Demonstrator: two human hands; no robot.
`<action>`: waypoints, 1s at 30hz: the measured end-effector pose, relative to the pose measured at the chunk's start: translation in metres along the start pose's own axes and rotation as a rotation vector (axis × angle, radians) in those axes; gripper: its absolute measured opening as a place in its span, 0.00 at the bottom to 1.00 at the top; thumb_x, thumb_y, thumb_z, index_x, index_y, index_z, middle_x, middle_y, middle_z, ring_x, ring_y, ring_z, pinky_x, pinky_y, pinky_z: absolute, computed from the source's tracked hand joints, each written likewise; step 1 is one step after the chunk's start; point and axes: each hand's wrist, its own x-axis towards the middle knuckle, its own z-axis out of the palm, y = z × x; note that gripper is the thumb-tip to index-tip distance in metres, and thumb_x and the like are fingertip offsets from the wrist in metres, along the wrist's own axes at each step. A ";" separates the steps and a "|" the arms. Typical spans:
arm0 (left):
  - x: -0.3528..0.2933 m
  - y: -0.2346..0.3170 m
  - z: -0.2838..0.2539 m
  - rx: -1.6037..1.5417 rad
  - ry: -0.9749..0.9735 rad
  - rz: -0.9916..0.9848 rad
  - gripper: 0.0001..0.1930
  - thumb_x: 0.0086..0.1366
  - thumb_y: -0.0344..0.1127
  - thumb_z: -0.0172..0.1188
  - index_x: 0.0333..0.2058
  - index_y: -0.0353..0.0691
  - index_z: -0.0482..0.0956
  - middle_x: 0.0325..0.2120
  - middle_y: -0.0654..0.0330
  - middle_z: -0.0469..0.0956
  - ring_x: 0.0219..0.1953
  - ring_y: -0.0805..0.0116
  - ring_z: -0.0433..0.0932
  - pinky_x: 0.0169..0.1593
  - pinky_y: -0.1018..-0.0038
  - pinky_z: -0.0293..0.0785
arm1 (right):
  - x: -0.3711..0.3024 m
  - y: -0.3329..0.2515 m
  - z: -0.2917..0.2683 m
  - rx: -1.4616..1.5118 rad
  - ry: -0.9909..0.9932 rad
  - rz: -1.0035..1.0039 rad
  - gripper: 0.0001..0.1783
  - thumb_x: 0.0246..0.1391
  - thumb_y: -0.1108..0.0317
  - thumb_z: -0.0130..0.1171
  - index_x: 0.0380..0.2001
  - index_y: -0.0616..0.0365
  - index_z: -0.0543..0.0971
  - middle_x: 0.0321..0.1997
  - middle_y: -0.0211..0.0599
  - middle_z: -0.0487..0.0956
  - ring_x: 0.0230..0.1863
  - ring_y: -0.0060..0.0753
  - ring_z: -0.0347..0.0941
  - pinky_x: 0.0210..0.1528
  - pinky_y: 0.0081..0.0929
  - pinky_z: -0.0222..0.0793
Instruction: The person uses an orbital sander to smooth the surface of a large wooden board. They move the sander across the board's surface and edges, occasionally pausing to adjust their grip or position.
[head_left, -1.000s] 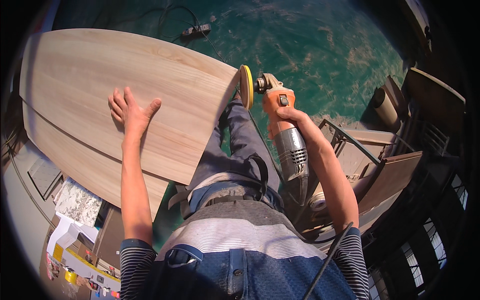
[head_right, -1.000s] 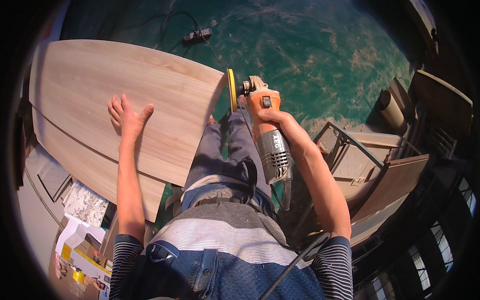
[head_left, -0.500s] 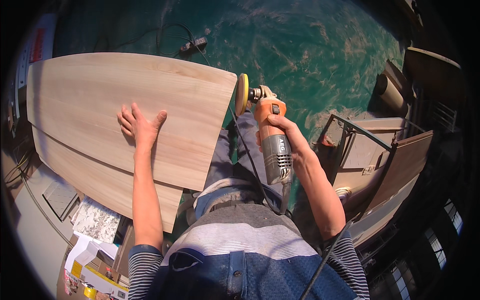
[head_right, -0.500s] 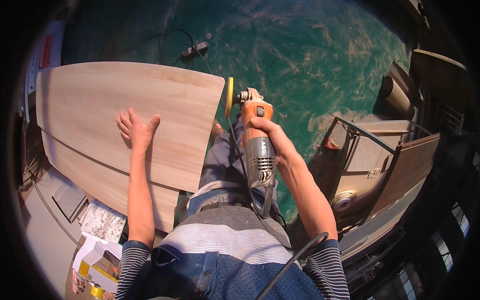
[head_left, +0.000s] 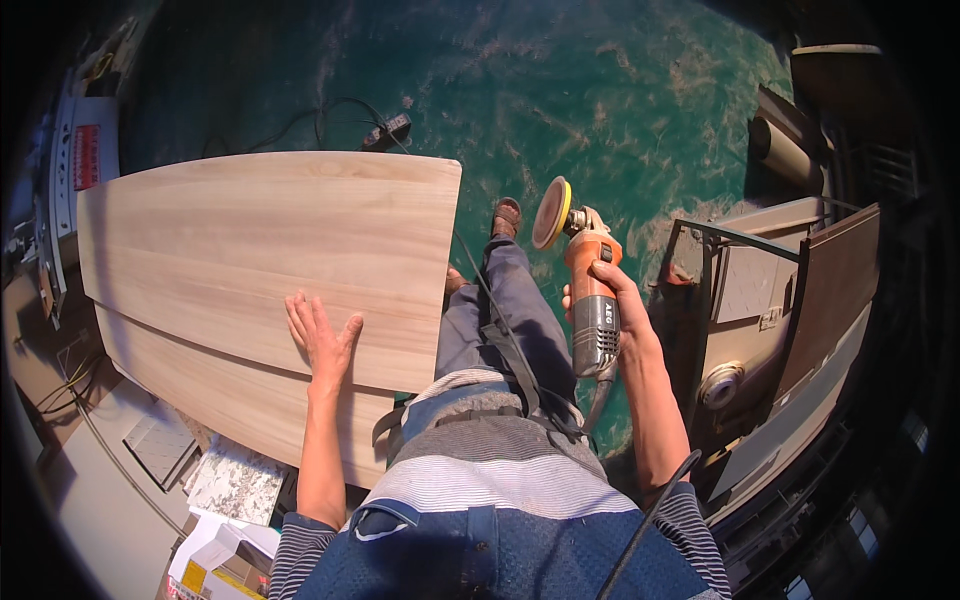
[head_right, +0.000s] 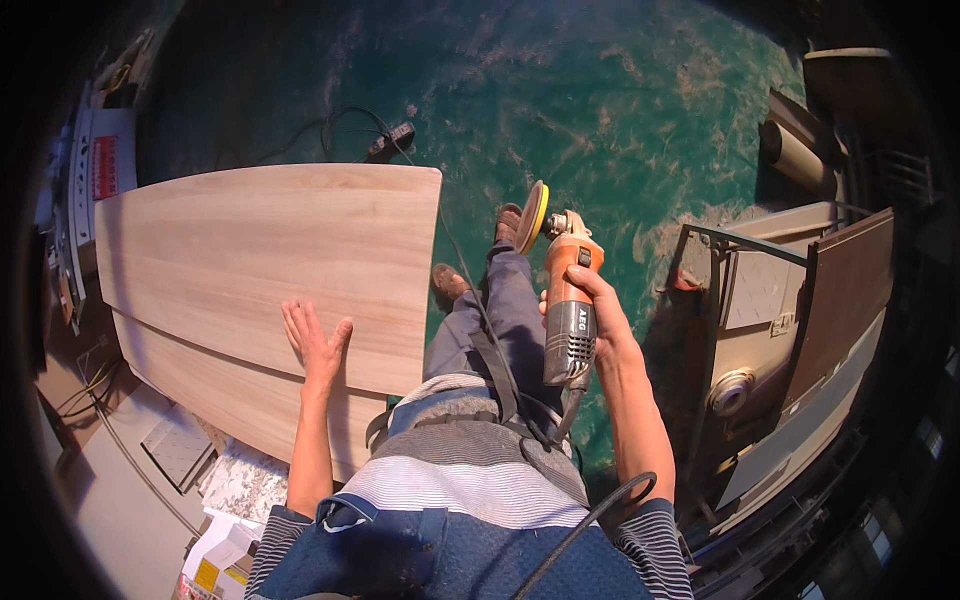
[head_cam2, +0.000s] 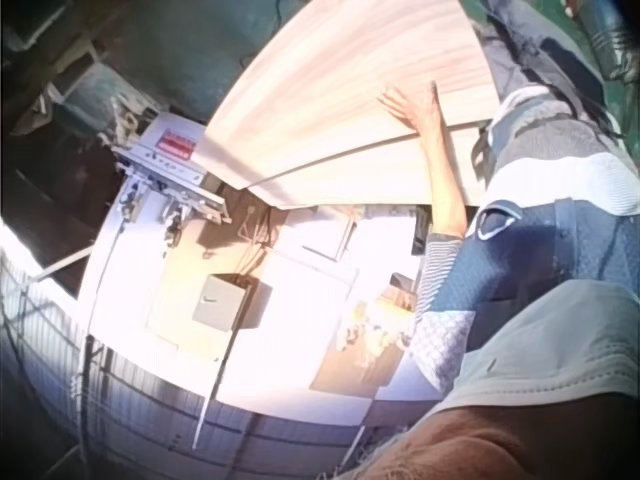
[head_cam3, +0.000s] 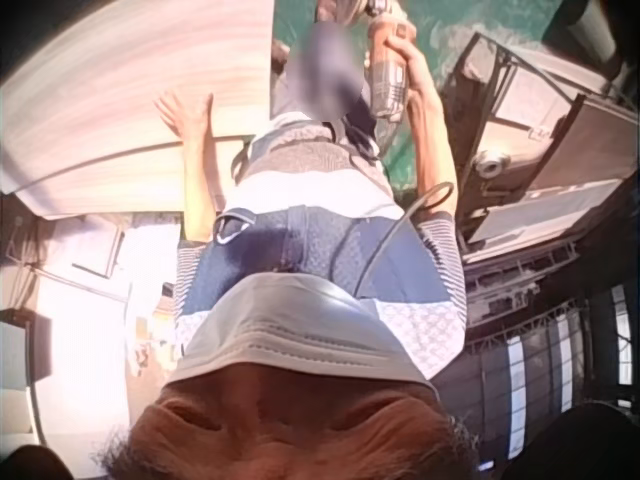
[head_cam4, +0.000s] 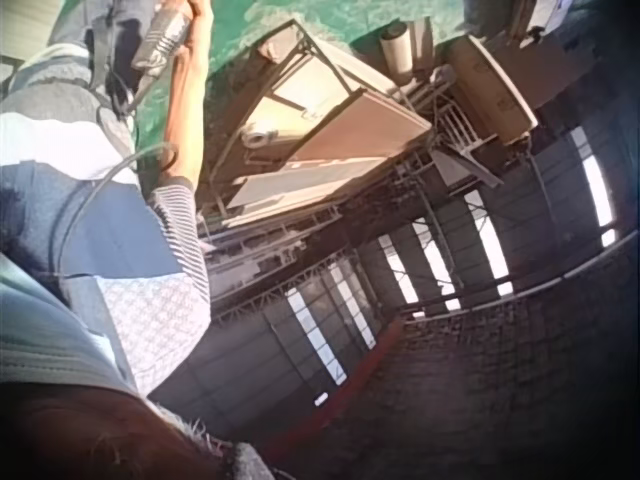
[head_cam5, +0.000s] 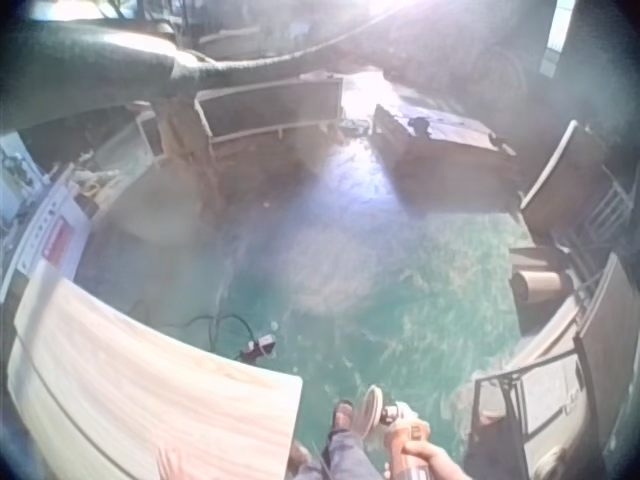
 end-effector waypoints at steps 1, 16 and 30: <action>-0.006 -0.001 0.002 0.010 0.004 -0.013 0.53 0.63 0.74 0.53 0.66 0.26 0.61 0.72 0.41 0.51 0.76 0.41 0.40 0.75 0.47 0.36 | -0.001 -0.005 0.003 -0.048 0.005 -0.001 0.31 0.54 0.54 0.67 0.50 0.68 0.70 0.32 0.51 0.82 0.28 0.43 0.84 0.29 0.38 0.86; -0.159 0.071 0.035 -0.321 0.351 -0.756 0.38 0.65 0.49 0.68 0.60 0.25 0.64 0.63 0.38 0.63 0.69 0.41 0.58 0.71 0.52 0.56 | 0.024 -0.116 0.093 -0.920 -0.223 0.070 0.30 0.51 0.51 0.68 0.45 0.68 0.75 0.33 0.44 0.81 0.27 0.34 0.80 0.30 0.29 0.79; -0.196 0.168 0.084 -1.422 0.356 -1.338 0.25 0.74 0.51 0.58 0.57 0.37 0.71 0.63 0.58 0.69 0.64 0.69 0.68 0.49 0.64 0.75 | 0.054 -0.163 0.137 -1.283 -0.382 0.167 0.26 0.51 0.57 0.68 0.45 0.66 0.74 0.30 0.39 0.79 0.26 0.31 0.79 0.29 0.29 0.80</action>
